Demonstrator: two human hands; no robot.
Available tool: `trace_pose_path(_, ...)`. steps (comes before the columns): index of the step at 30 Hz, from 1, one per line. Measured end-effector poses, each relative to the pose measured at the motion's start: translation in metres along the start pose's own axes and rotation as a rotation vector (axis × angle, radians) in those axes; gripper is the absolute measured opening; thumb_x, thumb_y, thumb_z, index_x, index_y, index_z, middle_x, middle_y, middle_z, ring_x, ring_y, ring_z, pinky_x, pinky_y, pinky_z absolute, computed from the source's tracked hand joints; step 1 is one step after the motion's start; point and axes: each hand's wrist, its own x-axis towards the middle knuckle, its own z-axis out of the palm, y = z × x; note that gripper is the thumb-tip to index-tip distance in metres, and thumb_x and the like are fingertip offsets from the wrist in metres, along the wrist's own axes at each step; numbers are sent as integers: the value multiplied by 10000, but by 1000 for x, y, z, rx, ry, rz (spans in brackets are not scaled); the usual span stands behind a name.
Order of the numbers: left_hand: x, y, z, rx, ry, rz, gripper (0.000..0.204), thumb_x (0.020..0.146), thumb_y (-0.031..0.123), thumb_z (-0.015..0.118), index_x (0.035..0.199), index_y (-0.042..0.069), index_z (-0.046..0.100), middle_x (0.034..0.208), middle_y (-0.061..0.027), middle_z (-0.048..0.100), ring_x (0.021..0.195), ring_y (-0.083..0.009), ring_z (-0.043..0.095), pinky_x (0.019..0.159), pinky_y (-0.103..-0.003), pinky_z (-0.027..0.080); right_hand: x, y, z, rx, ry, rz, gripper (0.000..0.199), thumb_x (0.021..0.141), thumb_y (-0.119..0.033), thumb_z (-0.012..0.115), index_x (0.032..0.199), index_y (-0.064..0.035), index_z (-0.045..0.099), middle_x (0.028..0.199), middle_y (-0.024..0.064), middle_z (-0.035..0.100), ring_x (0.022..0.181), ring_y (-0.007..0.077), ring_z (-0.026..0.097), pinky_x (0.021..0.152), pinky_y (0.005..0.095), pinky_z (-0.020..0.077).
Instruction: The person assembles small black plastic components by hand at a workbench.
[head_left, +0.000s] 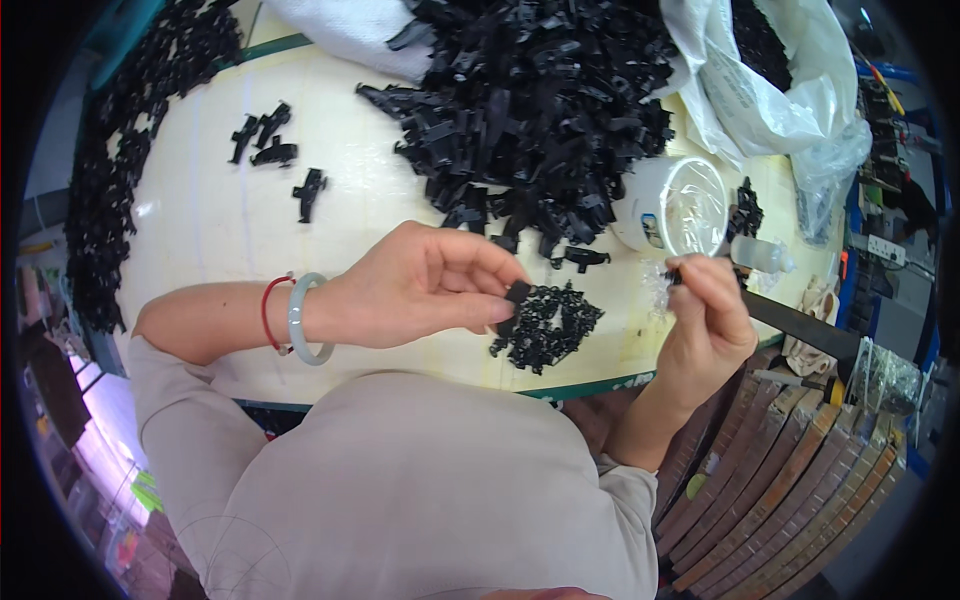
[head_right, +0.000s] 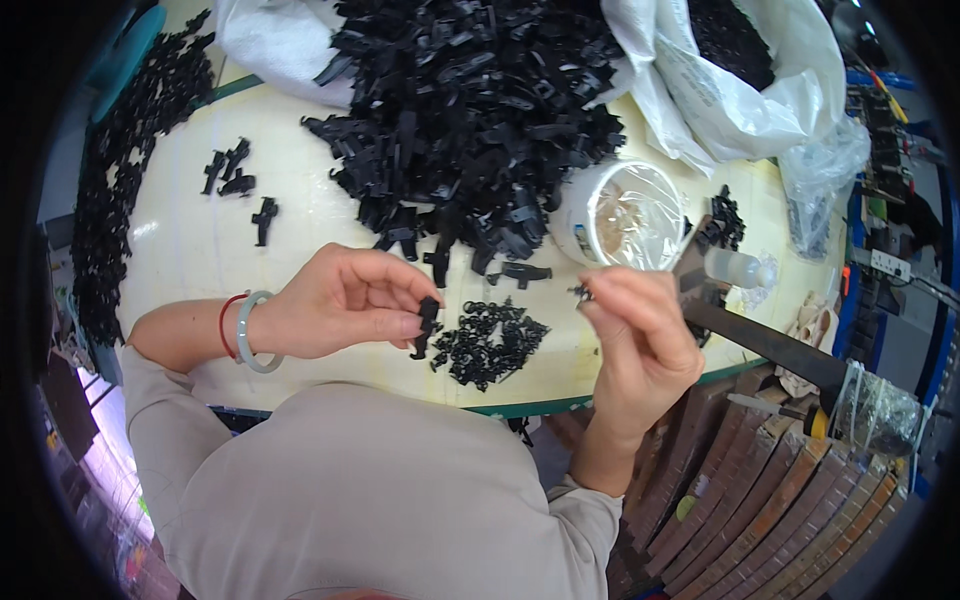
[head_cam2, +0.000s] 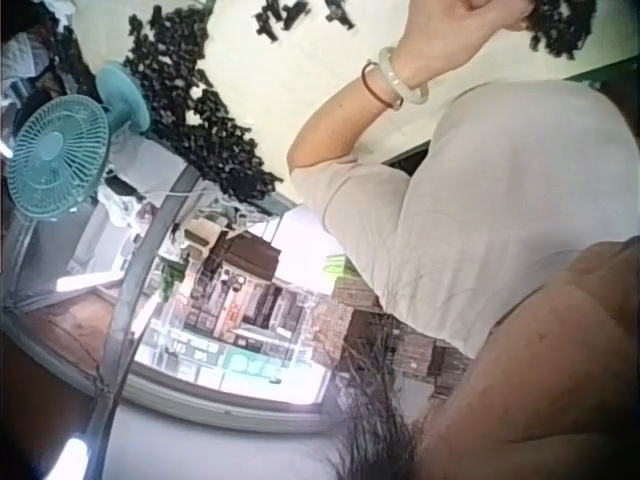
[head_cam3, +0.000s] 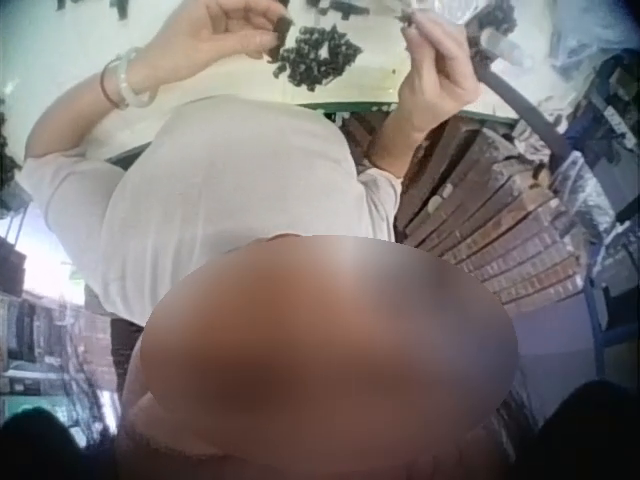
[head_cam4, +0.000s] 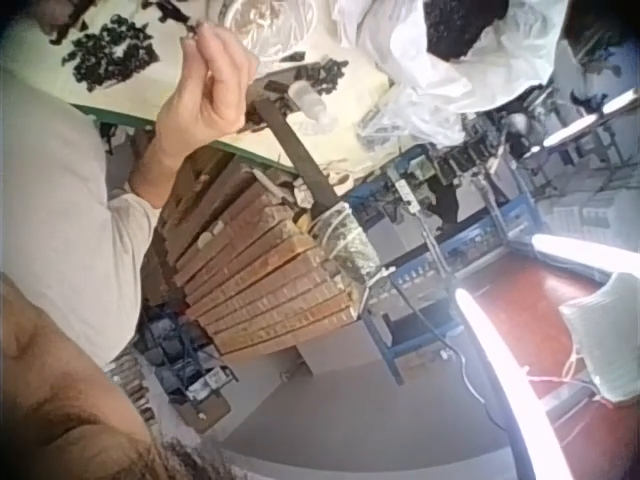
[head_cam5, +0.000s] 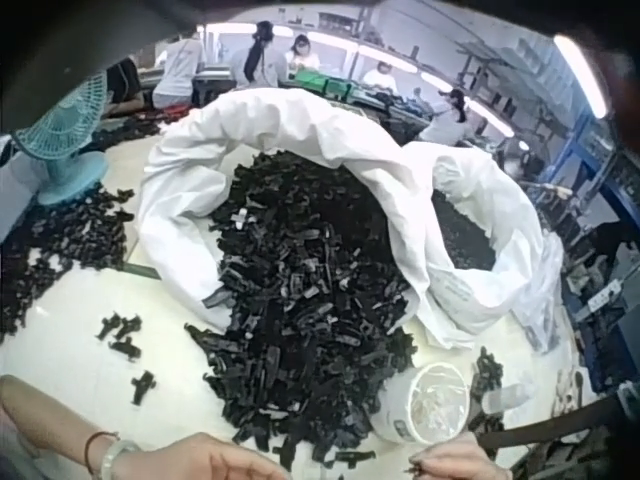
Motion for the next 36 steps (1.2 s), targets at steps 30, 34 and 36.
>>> trace_pose_path(30, -1, -2, -5, -181, -14, -49, 181, 875, 50, 590, 1040, -25, 594, 930, -103, 654, 778, -123, 641, 704, -240, 531, -34, 1, 63, 1, -164, -164, 281, 672, 89, 692, 932, -9, 656, 875, 104, 619, 776, 215, 571, 645, 278, 466)
trace_pose_path(34, -5, -1, -2, -168, 7, -46, 211, 863, 43, 603, 1058, -37, 589, 921, -111, 657, 786, -136, 651, 720, -244, 540, -41, -1, 61, 52, -148, -84, 319, 644, 90, 715, 944, 4, 650, 890, 112, 613, 754, 212, 568, 634, 264, 466)
trace_pose_path(36, -15, 3, -5, -135, 43, -80, 220, 855, 41, 614, 1054, -51, 591, 917, -118, 657, 792, -136, 652, 716, -242, 546, -44, -3, 53, 54, -130, 22, 332, 635, 90, 723, 948, 8, 648, 902, 114, 613, 746, 206, 566, 631, 260, 467)
